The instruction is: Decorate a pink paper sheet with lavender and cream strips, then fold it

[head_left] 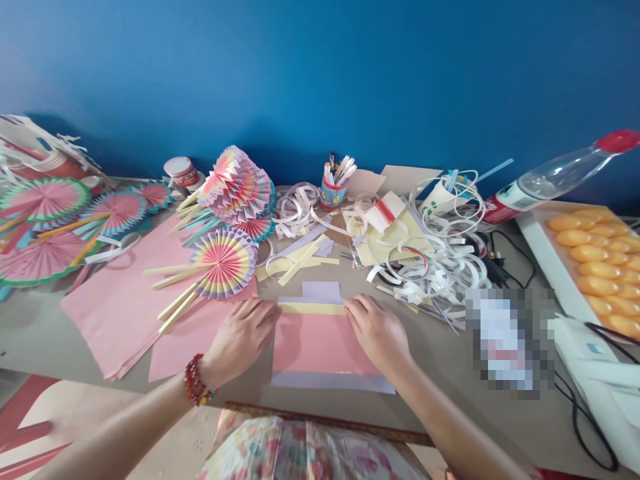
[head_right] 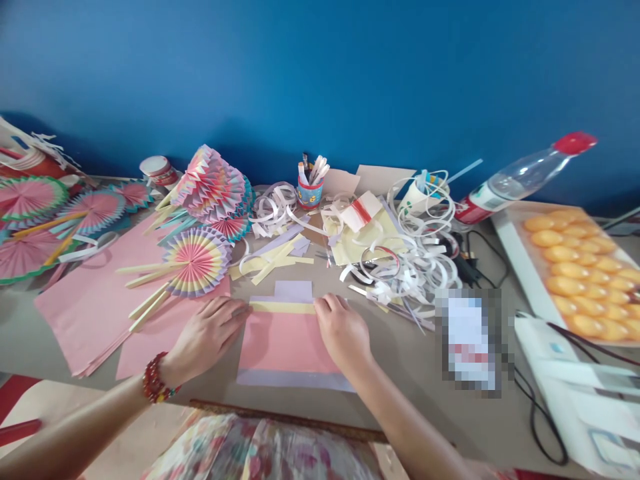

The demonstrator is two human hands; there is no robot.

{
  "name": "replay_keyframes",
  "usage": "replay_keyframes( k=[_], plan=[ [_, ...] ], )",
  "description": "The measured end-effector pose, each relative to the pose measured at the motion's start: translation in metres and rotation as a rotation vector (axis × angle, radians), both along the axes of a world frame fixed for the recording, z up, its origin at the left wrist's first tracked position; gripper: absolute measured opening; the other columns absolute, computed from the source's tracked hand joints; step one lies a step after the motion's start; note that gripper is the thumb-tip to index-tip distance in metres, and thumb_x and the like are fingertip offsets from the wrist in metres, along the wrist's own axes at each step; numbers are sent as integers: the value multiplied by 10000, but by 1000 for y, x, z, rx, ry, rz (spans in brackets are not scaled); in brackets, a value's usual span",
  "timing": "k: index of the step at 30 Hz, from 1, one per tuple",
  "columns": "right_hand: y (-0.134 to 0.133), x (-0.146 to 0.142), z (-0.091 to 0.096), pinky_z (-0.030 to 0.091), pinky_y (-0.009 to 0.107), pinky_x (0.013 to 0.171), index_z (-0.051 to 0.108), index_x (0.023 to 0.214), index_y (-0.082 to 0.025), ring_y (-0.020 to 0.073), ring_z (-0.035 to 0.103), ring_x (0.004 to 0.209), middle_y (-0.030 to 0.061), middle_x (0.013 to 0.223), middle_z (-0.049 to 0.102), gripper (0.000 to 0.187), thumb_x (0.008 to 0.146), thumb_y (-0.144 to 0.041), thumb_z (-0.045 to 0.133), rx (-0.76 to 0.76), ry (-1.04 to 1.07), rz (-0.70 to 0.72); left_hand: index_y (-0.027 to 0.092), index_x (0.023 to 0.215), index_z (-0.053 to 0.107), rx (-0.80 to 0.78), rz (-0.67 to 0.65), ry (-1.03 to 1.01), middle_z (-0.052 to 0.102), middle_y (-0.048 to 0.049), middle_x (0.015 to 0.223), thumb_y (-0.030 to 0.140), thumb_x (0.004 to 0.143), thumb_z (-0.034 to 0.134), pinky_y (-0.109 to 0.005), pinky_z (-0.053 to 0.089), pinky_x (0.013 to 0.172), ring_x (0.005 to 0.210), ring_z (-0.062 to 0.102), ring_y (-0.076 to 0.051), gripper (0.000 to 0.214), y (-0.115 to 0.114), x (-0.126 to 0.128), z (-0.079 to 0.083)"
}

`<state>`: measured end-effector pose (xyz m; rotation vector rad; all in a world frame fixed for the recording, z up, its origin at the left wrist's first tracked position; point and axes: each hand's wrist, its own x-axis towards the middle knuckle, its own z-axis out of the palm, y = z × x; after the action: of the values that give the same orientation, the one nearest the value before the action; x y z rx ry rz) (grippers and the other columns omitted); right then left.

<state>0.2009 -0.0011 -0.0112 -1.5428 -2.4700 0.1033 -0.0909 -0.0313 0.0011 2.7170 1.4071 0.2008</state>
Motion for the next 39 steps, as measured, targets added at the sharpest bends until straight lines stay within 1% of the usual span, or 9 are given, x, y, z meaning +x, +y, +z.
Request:
replay_keyframes(
  k=[4,8,12,21,28,31,34,36,39],
  plan=[
    [-4,-1,9,413,303,678,648,900,-214,203,577,836,63,872,636,213,935,-101,471,18,-58,48,135,1175,615,12,-24,23,625,-125,1175,155,952,468,-464,438,977,1087,534,-291,268,0,2,-1],
    [-14,3,10,422,350,772,650,1114,-208,228,556,902,70,992,671,284,919,-88,482,5,-57,146,153,1250,580,12,-25,26,631,-120,1167,157,966,443,-453,451,957,1065,555,-278,315,-1,2,-1],
    [-24,11,6,406,373,787,637,1199,-198,239,535,915,63,1062,682,329,911,-99,515,28,-65,108,184,1270,583,34,-42,26,631,-106,1188,152,953,475,-465,424,1002,1115,539,-287,337,-3,-1,-3],
    [-26,19,1,395,368,768,653,1183,-153,225,533,872,84,986,676,301,939,-140,475,111,-24,70,158,1252,607,58,-52,-13,619,-89,1247,173,987,421,-454,404,1035,1159,501,-273,324,-4,-3,-8],
    [-21,19,2,400,365,771,667,1134,-154,217,568,841,78,934,665,284,907,-109,503,78,-10,77,199,1327,554,41,-61,-70,615,-54,1281,165,993,419,-456,382,1076,1201,491,-248,362,-5,-7,-11],
    [-9,22,12,414,348,768,696,1034,-185,206,591,824,62,877,662,230,918,-130,505,5,-7,118,174,1320,551,39,-56,-79,614,-76,1271,163,989,423,-456,400,1067,1194,497,-252,355,-5,-7,-11],
    [17,19,26,424,296,685,710,901,-222,167,599,744,30,822,654,222,947,-192,494,-103,69,115,152,1269,574,34,-40,-95,602,-97,1263,153,977,429,-459,420,1052,1185,497,-265,326,-5,-6,-11],
    [42,8,34,441,283,699,705,933,-224,165,614,791,32,872,667,215,955,-215,491,-118,123,132,149,1240,583,34,-19,-116,591,-105,1261,145,966,438,-459,432,1043,1185,495,-270,310,-5,-4,-12],
    [81,-21,36,458,317,846,683,1050,-197,199,598,989,74,1052,676,211,947,-192,499,-90,117,262,163,1241,574,28,6,-147,580,-105,1255,150,957,456,-440,454,1026,1178,503,-263,308,-6,-3,-13]
  ],
)
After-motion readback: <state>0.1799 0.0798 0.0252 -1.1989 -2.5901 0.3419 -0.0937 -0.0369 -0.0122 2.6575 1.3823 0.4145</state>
